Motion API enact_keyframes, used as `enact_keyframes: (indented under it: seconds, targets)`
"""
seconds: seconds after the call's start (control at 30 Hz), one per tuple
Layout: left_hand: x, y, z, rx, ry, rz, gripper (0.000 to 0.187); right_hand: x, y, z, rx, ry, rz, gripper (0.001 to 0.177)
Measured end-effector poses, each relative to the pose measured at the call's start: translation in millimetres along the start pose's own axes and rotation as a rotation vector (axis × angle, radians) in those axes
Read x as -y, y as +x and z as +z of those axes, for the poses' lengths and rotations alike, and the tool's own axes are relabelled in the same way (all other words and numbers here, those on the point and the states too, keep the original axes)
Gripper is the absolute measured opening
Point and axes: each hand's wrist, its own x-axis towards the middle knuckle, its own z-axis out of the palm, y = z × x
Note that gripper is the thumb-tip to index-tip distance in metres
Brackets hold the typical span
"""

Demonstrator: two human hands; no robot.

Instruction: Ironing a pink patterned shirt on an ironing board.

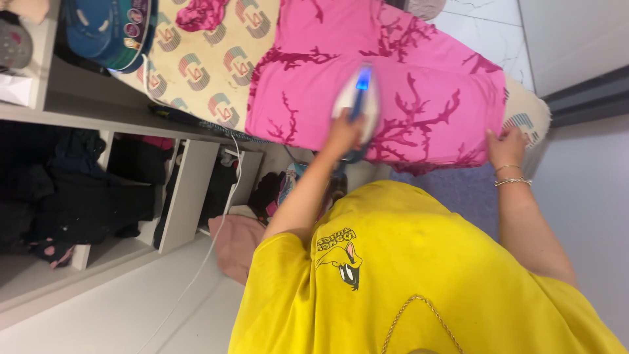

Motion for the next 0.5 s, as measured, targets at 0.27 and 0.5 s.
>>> enact_keyframes:
  seconds: [0.27, 0.5]
  targets:
    - [30.4, -36.0, -214.8, -0.458, -0.460, -0.022, 0.020, 2.6, 2.8, -0.4, 0.028, -0.054, 0.101, 0.042]
    - [16.0, -42.9, -151.0, -0.017, -0.356, -0.012, 0.028, 27.2, 0.2, -10.0, 0.046, -0.044, 0.174, 0.042]
